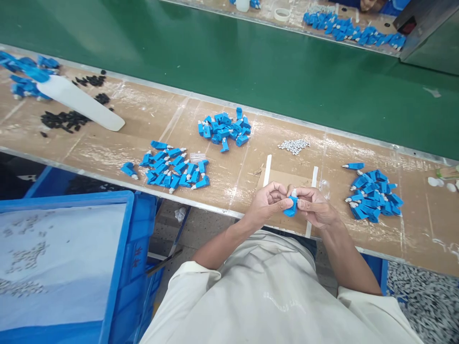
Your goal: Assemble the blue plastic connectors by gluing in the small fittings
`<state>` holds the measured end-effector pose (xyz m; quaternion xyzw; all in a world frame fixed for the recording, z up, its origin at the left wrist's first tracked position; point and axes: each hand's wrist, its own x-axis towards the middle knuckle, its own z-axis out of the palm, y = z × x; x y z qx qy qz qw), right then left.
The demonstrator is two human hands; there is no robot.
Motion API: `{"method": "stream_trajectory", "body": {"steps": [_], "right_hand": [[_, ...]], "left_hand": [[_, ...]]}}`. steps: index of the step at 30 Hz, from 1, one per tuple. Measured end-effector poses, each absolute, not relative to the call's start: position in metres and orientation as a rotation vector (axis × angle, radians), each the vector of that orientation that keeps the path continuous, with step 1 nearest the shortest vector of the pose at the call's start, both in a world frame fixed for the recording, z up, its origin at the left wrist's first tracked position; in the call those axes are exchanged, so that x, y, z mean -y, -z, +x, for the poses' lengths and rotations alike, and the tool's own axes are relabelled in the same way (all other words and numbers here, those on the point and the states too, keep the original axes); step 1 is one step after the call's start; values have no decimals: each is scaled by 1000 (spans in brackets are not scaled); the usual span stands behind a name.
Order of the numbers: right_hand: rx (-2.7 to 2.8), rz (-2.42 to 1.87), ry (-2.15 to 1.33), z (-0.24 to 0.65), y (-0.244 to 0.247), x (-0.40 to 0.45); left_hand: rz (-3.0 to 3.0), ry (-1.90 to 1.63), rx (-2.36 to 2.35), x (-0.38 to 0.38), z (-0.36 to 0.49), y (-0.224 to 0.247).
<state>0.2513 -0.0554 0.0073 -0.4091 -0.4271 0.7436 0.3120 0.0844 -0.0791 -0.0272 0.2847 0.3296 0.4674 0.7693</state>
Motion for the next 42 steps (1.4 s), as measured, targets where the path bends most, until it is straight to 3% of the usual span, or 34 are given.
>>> {"method": "stream_trajectory", "body": {"steps": [8, 14, 17, 22, 27, 30, 42], "right_hand": [[1082, -1112, -1897, 260, -4, 60], [1070, -1151, -1765, 285, -6, 66], [1079, -1174, -1734, 297, -4, 73], [1255, -1424, -1478, 332, -3, 78], [1626, -1891, -511, 390, -17, 50], [1744, -2121, -168, 424, -26, 25], [2216, -1911, -189, 423, 9, -30]], "left_hand": [[884, -987, -789, 50, 64, 22], [1566, -1099, -1723, -42, -9, 17], [1690, -1076, -2006, -47, -25, 14], [1648, -1216, -1720, 11, 3, 24], [1590, -1030, -1547, 55, 29, 42], [1558, -1049, -1540, 59, 31, 45], [1557, -1119, -1304, 69, 40, 31]]}}
